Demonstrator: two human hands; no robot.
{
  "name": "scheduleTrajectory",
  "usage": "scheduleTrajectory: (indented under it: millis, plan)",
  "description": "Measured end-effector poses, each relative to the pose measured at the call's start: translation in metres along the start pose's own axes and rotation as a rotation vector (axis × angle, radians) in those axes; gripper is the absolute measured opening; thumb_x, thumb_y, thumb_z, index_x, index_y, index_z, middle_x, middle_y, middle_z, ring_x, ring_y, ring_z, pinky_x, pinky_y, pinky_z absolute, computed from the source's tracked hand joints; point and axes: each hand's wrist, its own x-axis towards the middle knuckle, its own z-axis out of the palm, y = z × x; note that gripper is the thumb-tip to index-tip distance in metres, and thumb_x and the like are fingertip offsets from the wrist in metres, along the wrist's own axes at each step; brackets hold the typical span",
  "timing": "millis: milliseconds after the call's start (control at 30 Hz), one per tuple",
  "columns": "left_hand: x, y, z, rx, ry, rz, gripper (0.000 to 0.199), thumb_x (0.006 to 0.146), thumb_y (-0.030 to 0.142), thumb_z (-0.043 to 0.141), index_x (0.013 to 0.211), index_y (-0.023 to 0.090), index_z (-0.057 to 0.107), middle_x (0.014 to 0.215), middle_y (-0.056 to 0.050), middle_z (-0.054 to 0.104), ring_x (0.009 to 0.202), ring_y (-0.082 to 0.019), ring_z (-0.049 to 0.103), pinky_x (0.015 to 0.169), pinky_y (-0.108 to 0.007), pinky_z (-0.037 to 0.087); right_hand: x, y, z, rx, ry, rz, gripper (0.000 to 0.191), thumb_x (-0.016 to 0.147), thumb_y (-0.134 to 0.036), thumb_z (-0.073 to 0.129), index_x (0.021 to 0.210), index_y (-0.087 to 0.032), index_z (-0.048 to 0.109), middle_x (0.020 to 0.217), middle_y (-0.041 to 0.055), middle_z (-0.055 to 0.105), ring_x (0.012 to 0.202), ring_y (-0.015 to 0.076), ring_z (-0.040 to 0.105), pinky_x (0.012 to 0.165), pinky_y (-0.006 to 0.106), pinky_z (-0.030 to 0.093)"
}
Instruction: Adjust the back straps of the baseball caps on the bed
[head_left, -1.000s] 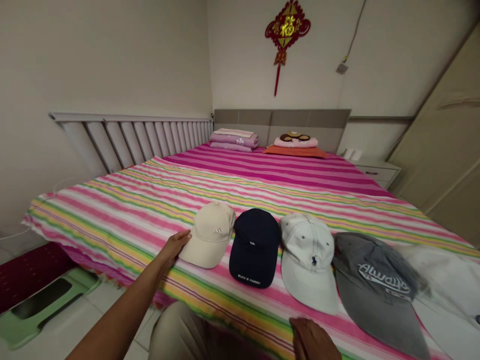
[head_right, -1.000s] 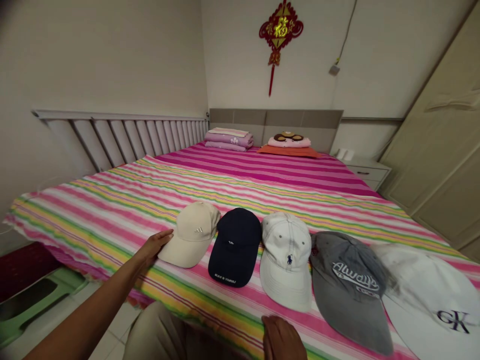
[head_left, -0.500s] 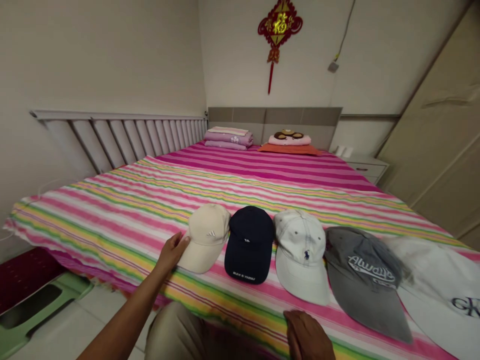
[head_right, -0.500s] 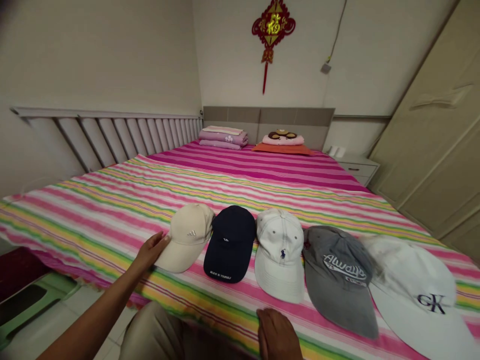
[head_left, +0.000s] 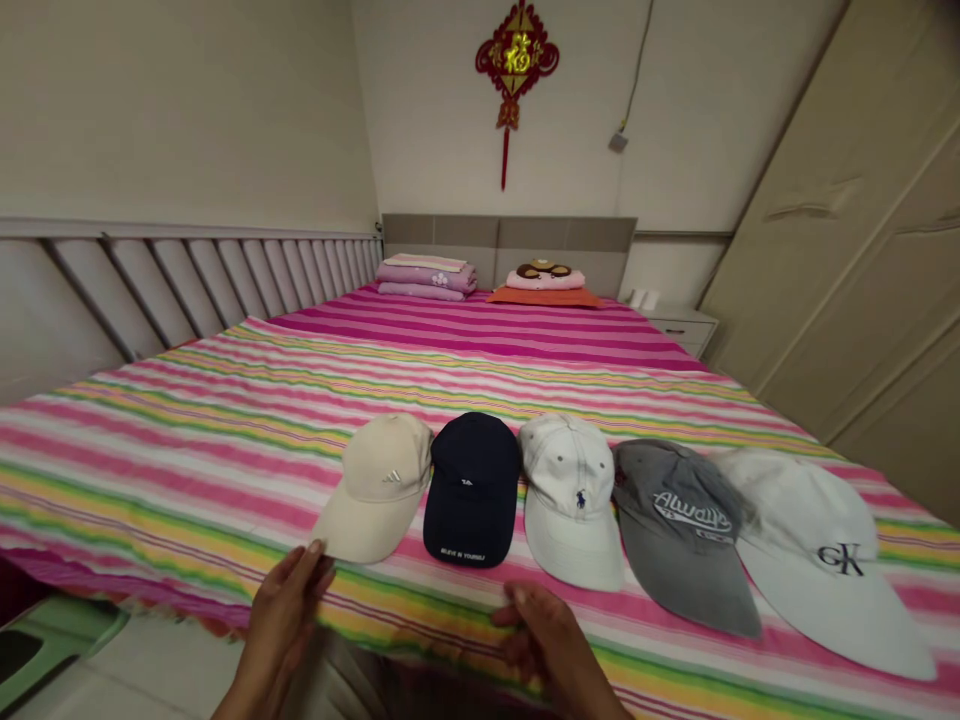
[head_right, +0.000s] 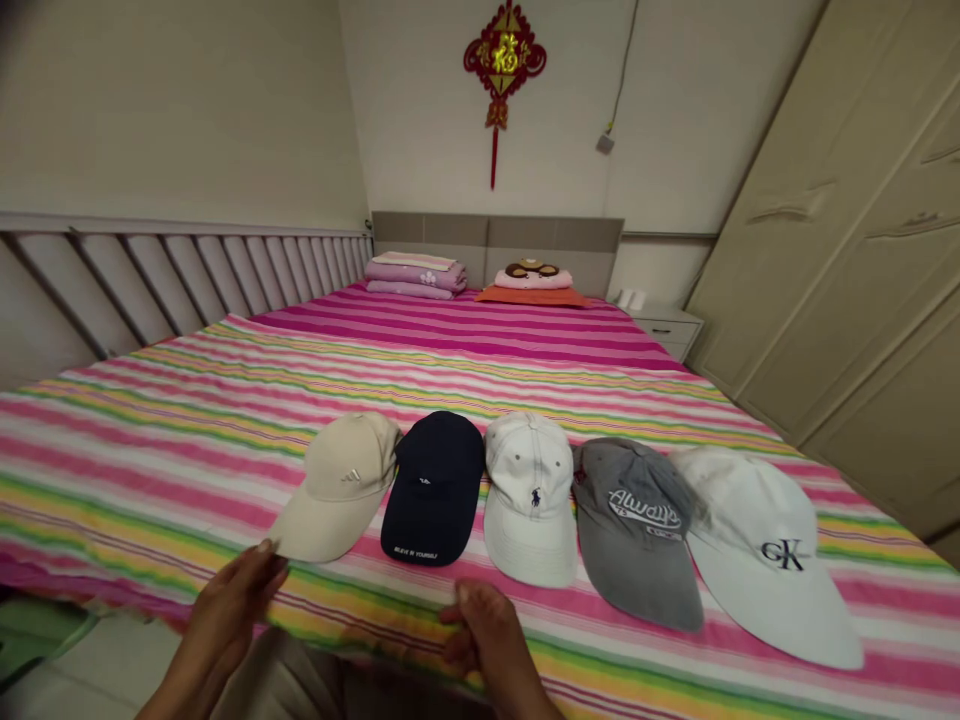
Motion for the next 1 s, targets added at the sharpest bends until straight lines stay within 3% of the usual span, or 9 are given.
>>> scheduleTrajectory:
  millis: [67,100,267,467,867,1000]
  plan:
    - [-0.006,-0.002,0.005,-0.095,-0.024,-0.117,0.004,0.077,0.013,0.054,0.078,0.016,0.057,0.069,-0.001,0.065,0.064,-0.013,0.063,0.064,-0.024,0.054,0.006,-0.009,0.019,0.280,-0.030,0.199,0.034,0.069,-0.042,0.065,0.082,-0.012,0.055,0.071,0.0090,0.068,0.047,0.0112,0.059,0.042,0.018,0.043]
    - [-0.008,-0.002,0.009,-0.119,-0.046,-0.161,0.007,0.078,0.011,0.051,0.075,0.015,0.057,0.066,-0.001,0.065,0.062,-0.013,0.064,0.061,-0.025,0.055,0.010,-0.012,0.027,0.381,0.011,0.258,0.030,0.069,-0.037,0.066,0.079,-0.011,0.055,0.070,0.0100,0.068,0.046,0.0106,0.059,0.042,0.018,0.044]
    - [-0.009,0.001,0.023,-0.184,-0.118,-0.175,0.016,0.076,0.001,0.048,0.067,0.013,0.054,0.065,-0.001,0.067,0.061,-0.015,0.065,0.058,-0.028,0.057,0.030,-0.013,0.048,0.514,0.178,0.267,0.016,0.079,-0.021,0.059,0.068,-0.012,0.051,0.053,0.0060,0.065,0.044,0.0097,0.059,0.044,0.016,0.046]
    - [-0.007,-0.006,0.028,-0.209,-0.142,-0.124,0.019,0.076,-0.001,0.046,0.066,0.014,0.053,0.066,-0.001,0.068,0.063,-0.014,0.066,0.059,-0.026,0.057,0.032,-0.011,0.045,0.534,0.254,0.234,0.013,0.077,-0.015,0.059,0.068,-0.013,0.050,0.055,0.0067,0.066,0.047,0.0118,0.061,0.044,0.019,0.047]
    - [-0.025,-0.021,0.039,-0.259,-0.192,-0.096,0.013,0.074,0.003,0.050,0.068,0.014,0.052,0.070,-0.003,0.068,0.068,-0.014,0.065,0.068,-0.029,0.055,0.030,-0.019,0.031,0.485,0.245,0.278,0.009,0.080,-0.014,0.055,0.072,-0.012,0.052,0.059,0.0069,0.068,0.035,0.0065,0.053,0.033,0.013,0.040]
    - [-0.025,-0.026,0.037,-0.251,-0.221,-0.062,0.011,0.074,0.005,0.051,0.077,0.014,0.055,0.075,-0.004,0.068,0.071,-0.014,0.065,0.069,-0.028,0.054,0.028,-0.019,0.030,0.476,0.247,0.276,0.010,0.082,-0.014,0.052,0.072,-0.012,0.051,0.059,0.0063,0.067,0.034,0.0053,0.052,0.033,0.012,0.040]
